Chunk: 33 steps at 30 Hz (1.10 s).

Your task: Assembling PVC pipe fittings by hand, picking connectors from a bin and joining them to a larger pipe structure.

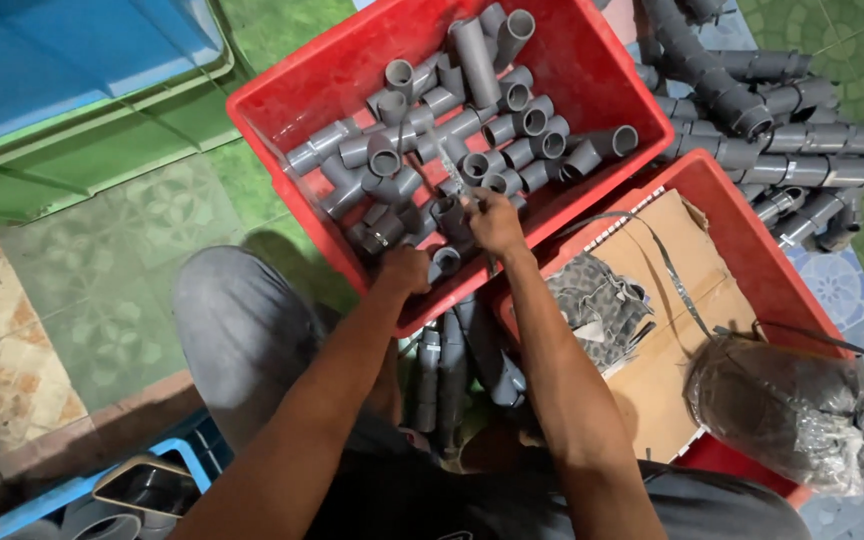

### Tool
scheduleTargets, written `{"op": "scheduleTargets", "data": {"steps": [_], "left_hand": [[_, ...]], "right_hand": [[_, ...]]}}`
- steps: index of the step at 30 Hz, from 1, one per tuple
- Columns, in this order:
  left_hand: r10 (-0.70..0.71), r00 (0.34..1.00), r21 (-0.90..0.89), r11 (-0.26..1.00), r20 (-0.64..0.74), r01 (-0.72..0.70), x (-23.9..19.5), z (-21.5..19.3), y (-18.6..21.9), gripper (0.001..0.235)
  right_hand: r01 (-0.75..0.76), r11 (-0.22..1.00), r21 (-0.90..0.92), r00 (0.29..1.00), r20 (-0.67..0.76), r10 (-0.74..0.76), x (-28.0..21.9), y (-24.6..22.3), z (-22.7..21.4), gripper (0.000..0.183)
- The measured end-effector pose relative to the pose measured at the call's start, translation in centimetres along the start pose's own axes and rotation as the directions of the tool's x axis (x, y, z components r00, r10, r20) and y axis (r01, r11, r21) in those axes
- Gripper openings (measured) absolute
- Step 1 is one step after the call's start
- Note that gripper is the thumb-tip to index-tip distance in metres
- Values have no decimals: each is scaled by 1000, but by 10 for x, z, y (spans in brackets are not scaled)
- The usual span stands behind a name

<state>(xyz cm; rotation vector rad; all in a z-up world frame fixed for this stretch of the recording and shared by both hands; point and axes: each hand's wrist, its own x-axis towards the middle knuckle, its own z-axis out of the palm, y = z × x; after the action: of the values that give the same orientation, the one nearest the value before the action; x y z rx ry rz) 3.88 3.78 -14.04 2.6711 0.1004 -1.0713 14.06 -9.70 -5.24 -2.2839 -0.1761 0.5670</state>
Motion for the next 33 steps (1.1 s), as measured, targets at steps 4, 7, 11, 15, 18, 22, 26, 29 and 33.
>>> {"op": "scheduleTargets", "data": {"steps": [4, 7, 11, 15, 18, 22, 26, 29, 33], "left_hand": [[-6, 1000, -147, 989, 4, 6, -17, 4, -4, 56], [-18, 999, -186, 982, -35, 11, -48, -29, -15, 50], [6, 977, -116, 993, -211, -31, -78, -85, -30, 60], [153, 931, -109, 974, -332, -199, -78, -106, -51, 54], [166, 886, -114, 965, -433, -236, -76, -113, -56, 61], [175, 870, -108, 962, -461, -251, -76, -111, -57, 62], [279, 828, -116, 919, -486, -377, -81, -117, -54, 65], [323, 800, -45, 916, -506, -399, -65, -113, -53, 64], [449, 740, 165, 889, -501, -427, -61, -117, -40, 65]], "right_hand": [[20, 995, 98, 999, -32, -17, -25, -21, -18, 19], [93, 995, 28, 995, -41, -91, -36, -25, -36, 17], [68, 993, -95, 998, -7, -69, -67, -41, -70, 18], [69, 979, -190, 997, -30, -76, -75, -22, -78, 17], [115, 980, -165, 992, -35, -122, -76, -7, -73, 16], [116, 981, -155, 990, -61, -127, -85, 0, -75, 17], [124, 959, -256, 981, -116, -158, -59, 35, -63, 17], [182, 943, -278, 972, -92, -214, -68, 29, -62, 19], [293, 938, -187, 956, 52, -288, -96, -15, -67, 22]]}}
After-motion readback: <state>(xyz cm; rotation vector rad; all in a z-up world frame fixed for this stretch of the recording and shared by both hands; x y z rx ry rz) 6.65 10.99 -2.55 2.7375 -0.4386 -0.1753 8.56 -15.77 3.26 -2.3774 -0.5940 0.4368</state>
